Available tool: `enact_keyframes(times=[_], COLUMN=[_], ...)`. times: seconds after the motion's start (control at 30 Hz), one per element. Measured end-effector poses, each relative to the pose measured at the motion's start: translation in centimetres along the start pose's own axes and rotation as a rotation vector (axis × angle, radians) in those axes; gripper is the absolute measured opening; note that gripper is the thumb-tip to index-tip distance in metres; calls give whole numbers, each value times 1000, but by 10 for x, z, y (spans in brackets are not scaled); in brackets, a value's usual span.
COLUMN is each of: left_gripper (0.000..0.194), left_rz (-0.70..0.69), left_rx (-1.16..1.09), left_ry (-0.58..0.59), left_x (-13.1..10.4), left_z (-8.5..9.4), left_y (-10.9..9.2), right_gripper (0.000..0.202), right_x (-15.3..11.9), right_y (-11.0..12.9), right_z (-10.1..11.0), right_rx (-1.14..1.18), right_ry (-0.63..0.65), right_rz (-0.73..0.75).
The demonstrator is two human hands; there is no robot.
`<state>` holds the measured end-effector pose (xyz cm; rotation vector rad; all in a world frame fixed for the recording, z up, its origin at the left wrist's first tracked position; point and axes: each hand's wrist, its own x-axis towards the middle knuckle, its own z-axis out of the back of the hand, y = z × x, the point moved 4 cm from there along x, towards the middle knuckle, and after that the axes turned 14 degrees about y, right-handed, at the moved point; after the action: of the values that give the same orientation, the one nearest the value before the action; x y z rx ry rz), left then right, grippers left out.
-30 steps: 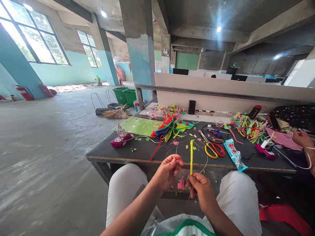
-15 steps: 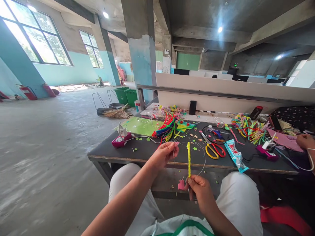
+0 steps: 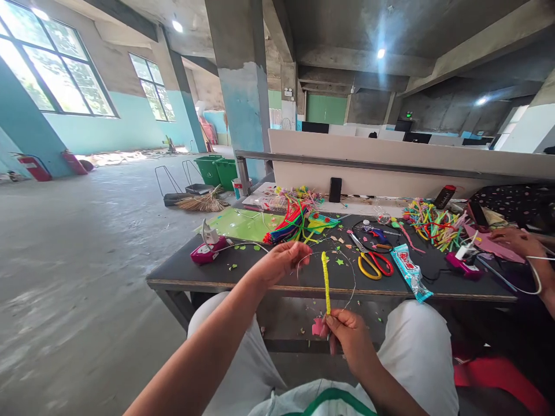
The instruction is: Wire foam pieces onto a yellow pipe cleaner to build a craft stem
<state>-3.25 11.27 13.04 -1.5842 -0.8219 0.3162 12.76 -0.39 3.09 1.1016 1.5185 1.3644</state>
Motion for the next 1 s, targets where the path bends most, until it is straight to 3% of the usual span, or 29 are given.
enact_keyframes(times=[0.1, 0.2, 0.33, 0.43, 0.53, 0.63, 0.73, 0.83, 1.0], left_gripper=[40, 32, 21, 19, 23, 31, 38, 35, 28], left_rz=[37, 161, 257, 247, 249, 194, 106, 80, 147], left_rx=[255, 483, 721, 830, 799, 653, 420, 186, -57], left_ry=[92, 253, 416, 460, 380, 115, -111, -123, -170], left_x=[20, 45, 68, 76, 79, 73, 49, 16, -26], left_z=[-4, -22, -49, -62, -61, -41, -18, -13, -34], left_y=[-30, -48, -50, -45, -44, -52, -51, -24, 43], right_gripper=[41, 41, 42, 41, 40, 38, 35, 32, 32], right_x=[2, 3, 2, 3, 4, 3, 2, 1, 3], right_y=[-3, -4, -6, -6, -7, -4, 5, 12, 18], right_z=[-2, -3, -2, -2, 1, 9, 20, 29, 28], right_rx=[0, 5, 22, 23, 43, 72, 108, 125, 97], right_ry=[21, 37, 41, 35, 29, 9, -18, -59, -78], right_rz=[-5, -1, -28, -25, -23, -9, 43, 67, 93])
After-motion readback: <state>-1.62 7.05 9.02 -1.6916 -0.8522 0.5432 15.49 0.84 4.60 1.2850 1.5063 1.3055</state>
